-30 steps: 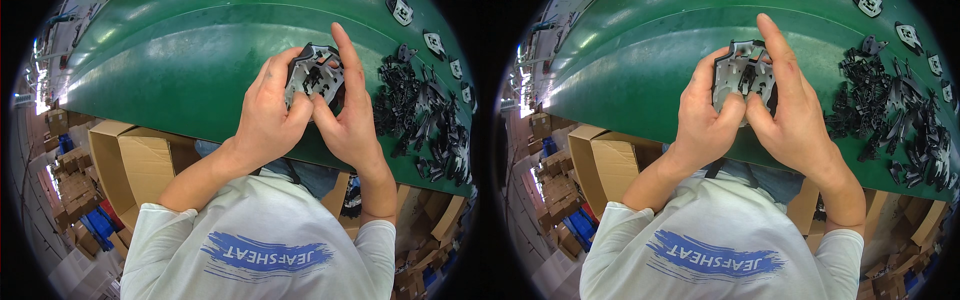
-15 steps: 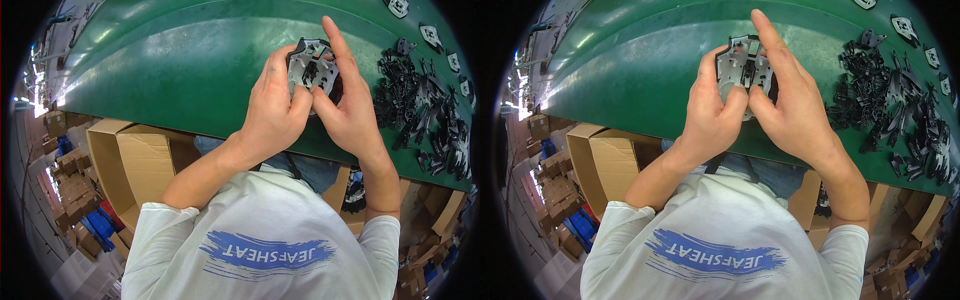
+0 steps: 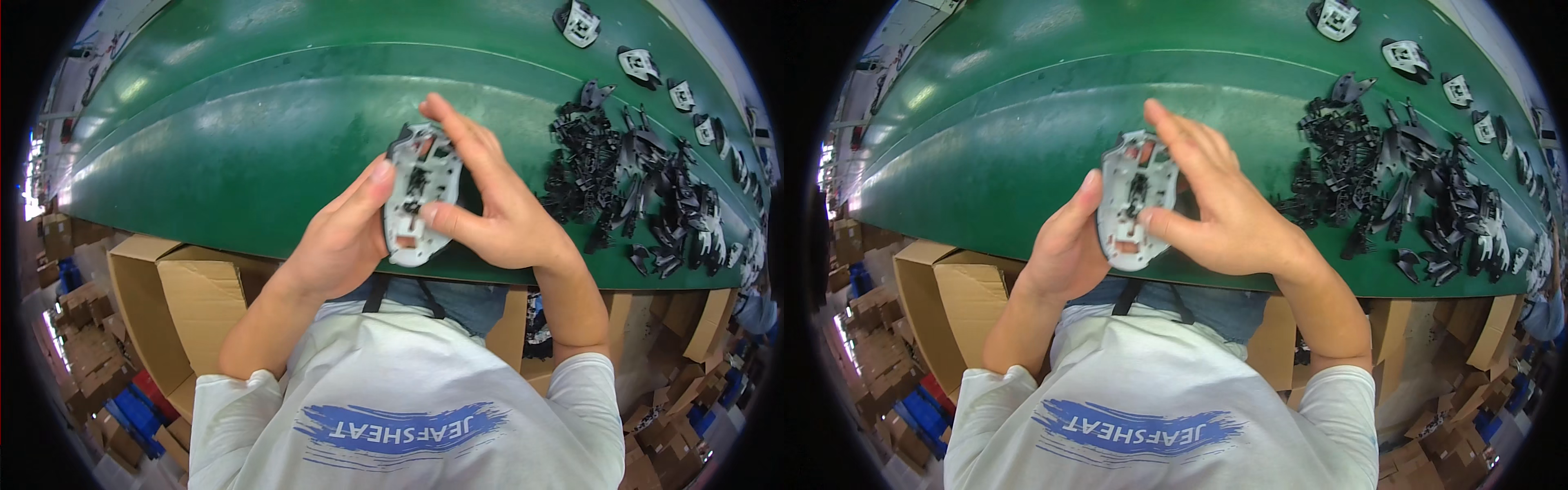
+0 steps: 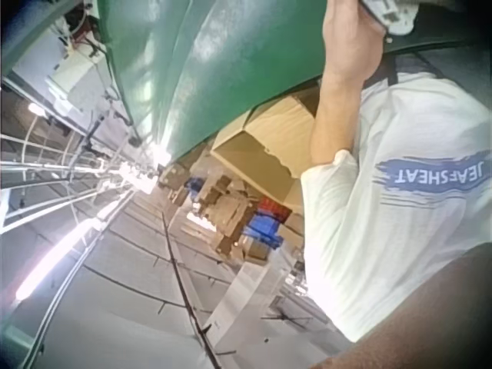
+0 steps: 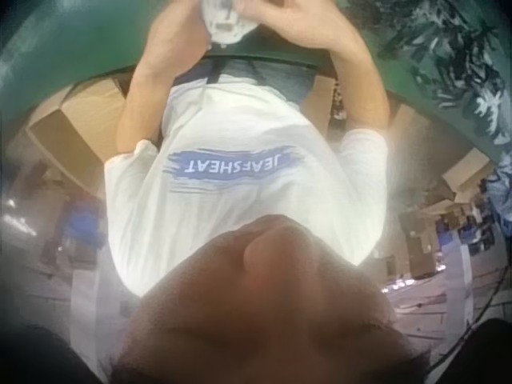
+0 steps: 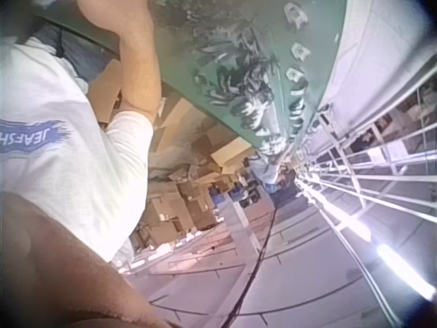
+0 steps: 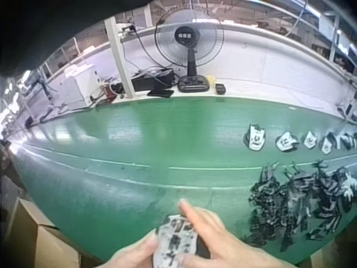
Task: The person assembles computer mice by hand, fitting internal components into plastic mouse shells.
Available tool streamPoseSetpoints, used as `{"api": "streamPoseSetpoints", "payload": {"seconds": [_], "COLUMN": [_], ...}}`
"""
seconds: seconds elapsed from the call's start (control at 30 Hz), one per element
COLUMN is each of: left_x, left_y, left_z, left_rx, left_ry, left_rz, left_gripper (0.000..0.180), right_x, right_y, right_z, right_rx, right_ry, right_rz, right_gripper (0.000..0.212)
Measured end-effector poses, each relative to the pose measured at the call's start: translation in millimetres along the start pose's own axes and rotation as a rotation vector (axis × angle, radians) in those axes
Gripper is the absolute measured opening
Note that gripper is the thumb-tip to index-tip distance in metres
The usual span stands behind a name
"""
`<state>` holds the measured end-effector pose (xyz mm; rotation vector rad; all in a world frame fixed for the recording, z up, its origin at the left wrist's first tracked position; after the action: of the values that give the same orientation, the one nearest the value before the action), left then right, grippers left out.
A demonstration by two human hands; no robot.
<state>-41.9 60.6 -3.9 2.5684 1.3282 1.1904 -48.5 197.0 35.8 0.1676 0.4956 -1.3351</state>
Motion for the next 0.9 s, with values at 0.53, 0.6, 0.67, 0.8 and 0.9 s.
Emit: {"api": "streamPoseSetpoints", "payload": {"seconds": [0.53, 0.6, 0.67, 0.8, 0.9], "left_x": [-380, -428, -471, -507, -539], "left_y": [434, 469, 516, 564, 582], "left_z": [-241, -197, -145, -83, -67], "left_rx": [0.928, 0.747, 0.501, 0.254, 0.086], "left_ry": [-0.553, -0.575, -0.504, -0.567, -0.593], "left_rz": [-1.280, -1.491, -1.715, -1.842, -1.824], "left_gripper": [0.020, 0.046, 0.072, 0.084, 0.088], "right_x": [-69, -70, -77, -65, -60], "right_y": [55, 70, 74, 42, 22], "right_z": [-15, -36, -46, -31, -40], "right_rx": [0.477, 0.501, 0.407, 0.473, 0.410], "right_ry": [0.817, 0.868, 0.836, 0.651, 0.598], "right_rz": [0.041, 0.084, 0.084, 0.118, 0.065], "right_gripper": [0.042, 0.029, 0.023, 0.022, 0.024]}}
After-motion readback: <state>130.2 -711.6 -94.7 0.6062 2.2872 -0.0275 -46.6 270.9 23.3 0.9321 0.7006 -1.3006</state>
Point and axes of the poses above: each hand's wrist, its own y-axis away from the middle knuckle, its own x-axis out of the palm, z = x × y, the point moved 10 cm from there along -y, towards the middle knuckle, and after that the axes turned 4 degrees about x, right-handed, at the moved point
